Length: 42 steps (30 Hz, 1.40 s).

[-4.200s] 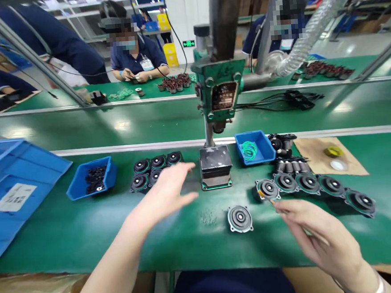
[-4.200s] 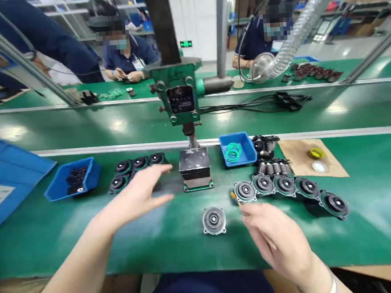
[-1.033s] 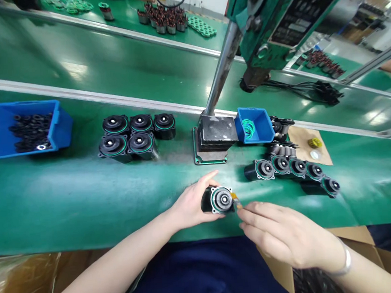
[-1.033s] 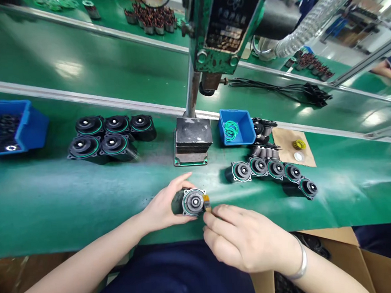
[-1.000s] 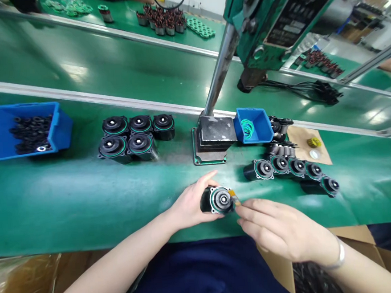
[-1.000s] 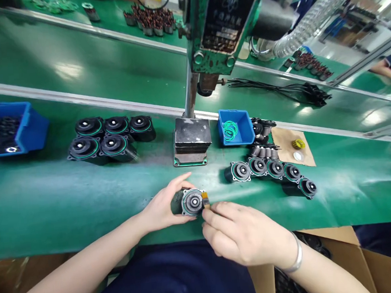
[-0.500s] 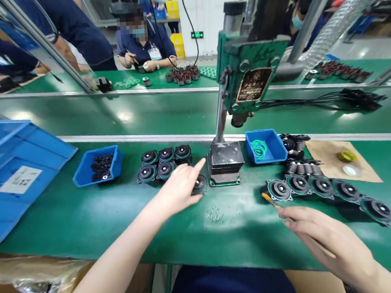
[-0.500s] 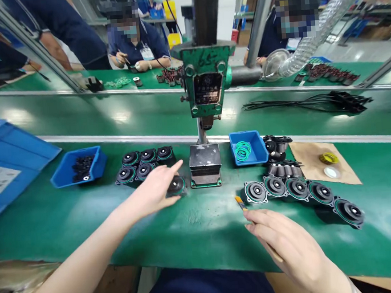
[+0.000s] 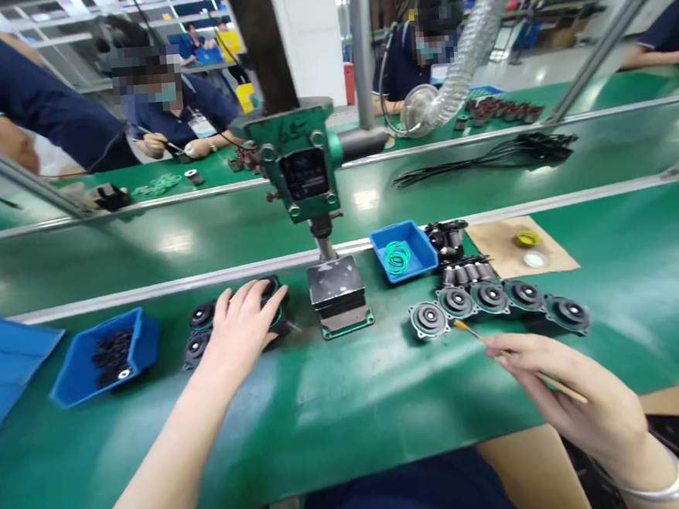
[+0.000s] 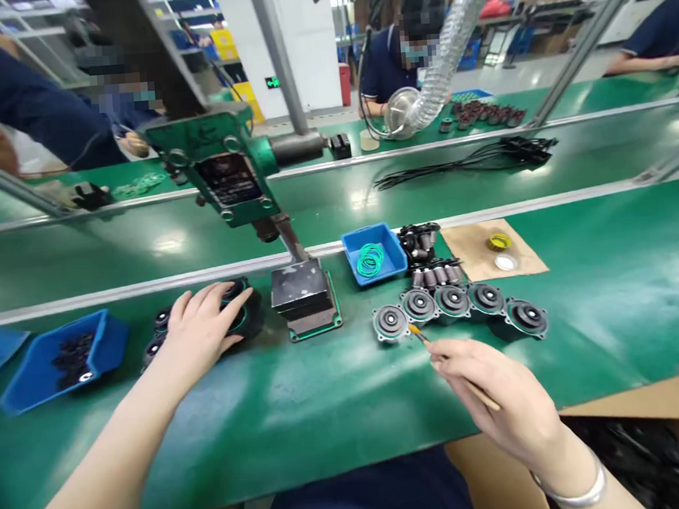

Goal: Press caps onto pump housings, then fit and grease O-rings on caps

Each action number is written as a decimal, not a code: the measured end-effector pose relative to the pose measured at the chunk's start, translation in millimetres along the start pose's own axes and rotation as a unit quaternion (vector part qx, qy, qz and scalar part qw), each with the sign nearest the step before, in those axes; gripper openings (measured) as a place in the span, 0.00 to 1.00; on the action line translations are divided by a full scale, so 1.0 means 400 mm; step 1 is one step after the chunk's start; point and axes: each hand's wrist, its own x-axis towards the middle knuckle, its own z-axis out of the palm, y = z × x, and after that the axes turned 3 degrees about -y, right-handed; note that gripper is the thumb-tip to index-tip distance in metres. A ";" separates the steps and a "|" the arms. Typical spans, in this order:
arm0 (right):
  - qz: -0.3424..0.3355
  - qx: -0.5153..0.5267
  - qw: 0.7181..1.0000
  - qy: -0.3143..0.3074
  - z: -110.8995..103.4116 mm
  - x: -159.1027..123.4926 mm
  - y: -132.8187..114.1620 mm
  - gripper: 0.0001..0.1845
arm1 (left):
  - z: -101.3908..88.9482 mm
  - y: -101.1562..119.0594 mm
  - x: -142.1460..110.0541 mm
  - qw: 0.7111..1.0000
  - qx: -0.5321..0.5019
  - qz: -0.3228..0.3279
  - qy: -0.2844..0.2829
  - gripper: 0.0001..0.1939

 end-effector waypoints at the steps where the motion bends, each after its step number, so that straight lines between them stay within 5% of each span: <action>1: 0.012 0.000 1.000 0.014 -0.008 -0.007 0.002 0.13 | -0.008 0.008 -0.007 1.000 -0.005 -0.005 0.003 0.35; 5: 0.068 -0.008 0.992 0.109 -0.029 -0.037 0.011 0.16 | -0.066 0.102 -0.036 0.984 -0.168 0.064 0.007 0.35; 10: 0.149 -0.079 0.964 0.205 -0.014 -0.047 0.041 0.14 | -0.080 0.334 0.043 0.911 -0.375 0.157 -0.066 0.43; 15: 0.196 0.034 0.958 0.207 0.005 -0.066 0.078 0.17 | -0.028 0.508 0.200 0.899 -0.403 0.172 0.000 0.49; 20: 0.234 0.007 0.943 0.236 -0.011 -0.101 0.105 0.17 | -0.027 0.568 0.263 0.923 -0.351 0.154 0.035 0.38; 30: 0.159 -0.135 0.972 0.103 -0.011 -0.029 0.227 0.13 | -0.050 0.581 0.285 0.948 -0.285 0.140 0.039 0.25; 42: 0.115 -0.169 0.979 0.008 0.065 -0.044 0.220 0.12 | 0.023 0.297 0.069 0.954 -0.244 0.140 0.099 0.25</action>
